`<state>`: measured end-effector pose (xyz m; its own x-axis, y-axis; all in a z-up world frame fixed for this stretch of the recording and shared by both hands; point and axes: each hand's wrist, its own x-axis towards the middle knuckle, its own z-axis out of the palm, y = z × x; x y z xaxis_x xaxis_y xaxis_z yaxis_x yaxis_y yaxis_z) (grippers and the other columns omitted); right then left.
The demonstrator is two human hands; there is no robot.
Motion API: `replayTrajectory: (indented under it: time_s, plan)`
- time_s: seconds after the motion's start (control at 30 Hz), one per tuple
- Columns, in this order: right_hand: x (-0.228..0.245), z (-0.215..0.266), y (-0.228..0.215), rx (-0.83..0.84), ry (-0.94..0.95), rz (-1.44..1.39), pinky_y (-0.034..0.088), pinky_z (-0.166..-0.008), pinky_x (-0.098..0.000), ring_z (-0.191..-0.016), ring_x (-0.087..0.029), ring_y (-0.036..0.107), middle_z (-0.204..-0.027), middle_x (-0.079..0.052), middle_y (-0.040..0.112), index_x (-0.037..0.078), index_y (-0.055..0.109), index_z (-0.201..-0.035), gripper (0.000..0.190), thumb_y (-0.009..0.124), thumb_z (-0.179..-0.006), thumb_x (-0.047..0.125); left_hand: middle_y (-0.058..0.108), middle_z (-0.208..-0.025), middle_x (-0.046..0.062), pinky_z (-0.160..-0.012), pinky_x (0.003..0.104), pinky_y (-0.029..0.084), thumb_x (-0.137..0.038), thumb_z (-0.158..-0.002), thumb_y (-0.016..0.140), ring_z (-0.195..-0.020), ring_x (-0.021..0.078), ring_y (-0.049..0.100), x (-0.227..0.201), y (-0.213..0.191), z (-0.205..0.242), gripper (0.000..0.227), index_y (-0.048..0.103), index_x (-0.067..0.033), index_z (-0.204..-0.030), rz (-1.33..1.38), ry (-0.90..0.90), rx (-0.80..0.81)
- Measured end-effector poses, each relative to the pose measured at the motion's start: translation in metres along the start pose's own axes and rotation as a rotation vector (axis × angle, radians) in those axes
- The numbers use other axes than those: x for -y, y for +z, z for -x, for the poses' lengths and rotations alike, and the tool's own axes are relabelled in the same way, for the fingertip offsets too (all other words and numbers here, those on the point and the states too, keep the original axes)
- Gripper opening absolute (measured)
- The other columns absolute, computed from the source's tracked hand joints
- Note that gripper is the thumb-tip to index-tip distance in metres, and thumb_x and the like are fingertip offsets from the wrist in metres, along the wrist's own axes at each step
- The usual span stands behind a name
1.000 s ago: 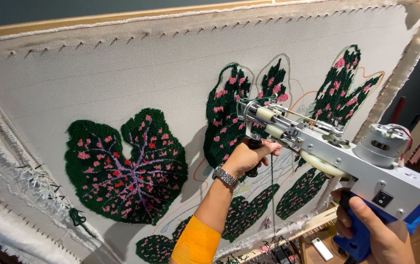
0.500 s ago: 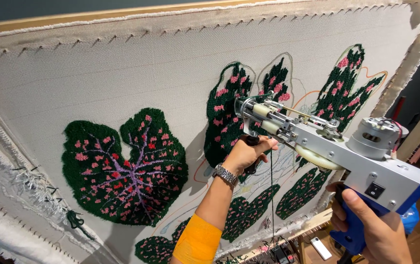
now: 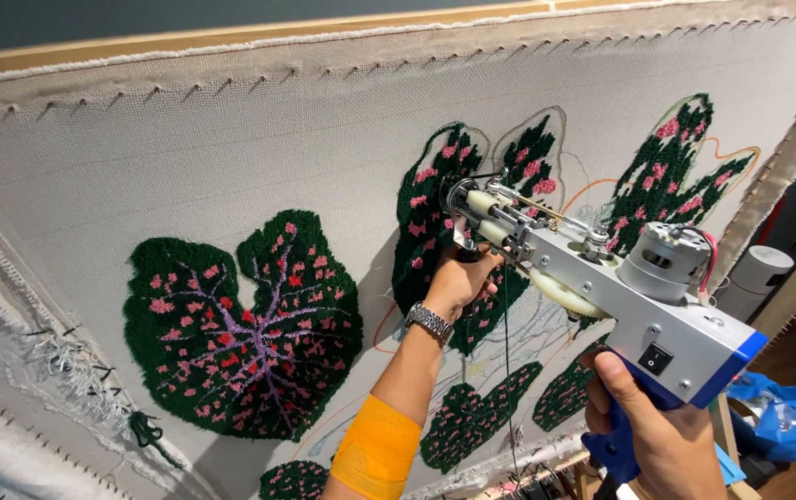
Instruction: Use a tufting gun to create a pattern on a rug canvas.
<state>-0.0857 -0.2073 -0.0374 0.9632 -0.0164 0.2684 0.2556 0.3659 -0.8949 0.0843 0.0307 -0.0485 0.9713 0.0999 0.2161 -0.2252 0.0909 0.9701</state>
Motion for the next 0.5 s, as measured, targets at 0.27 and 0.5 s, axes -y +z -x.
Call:
replayTrajectory:
  time_s: [0.27, 0.5]
  plan:
    - [-0.002, -0.009, 0.009, -0.062, 0.076, -0.005, 0.043, -0.047, -0.0369, -0.064, -0.020, 0.054, -0.087, -0.015, 0.063, -0.006, 0.059, -0.114, 0.027, 0.071, -0.096, 0.010, 0.070, -0.074, 0.004, -0.043, 0.029, 0.043, -0.027, -0.090, 0.071, -0.049, 0.0094, 0.060, -0.012, -0.006, -0.006, 0.029, 0.078, -0.0069, -0.110, -0.201, -0.016, -0.049]
    - [-0.005, -0.015, 0.003, -0.052, 0.028, -0.041, 0.045, -0.048, -0.0366, -0.067, -0.020, 0.056, -0.090, -0.016, 0.064, -0.005, 0.059, -0.118, 0.029, 0.073, -0.096, 0.008, 0.072, -0.081, 0.003, -0.046, 0.028, 0.046, -0.028, -0.090, 0.073, -0.048, 0.0096, 0.058, -0.009, -0.004, -0.016, 0.033, 0.078, -0.0026, -0.110, -0.044, 0.086, -0.026]
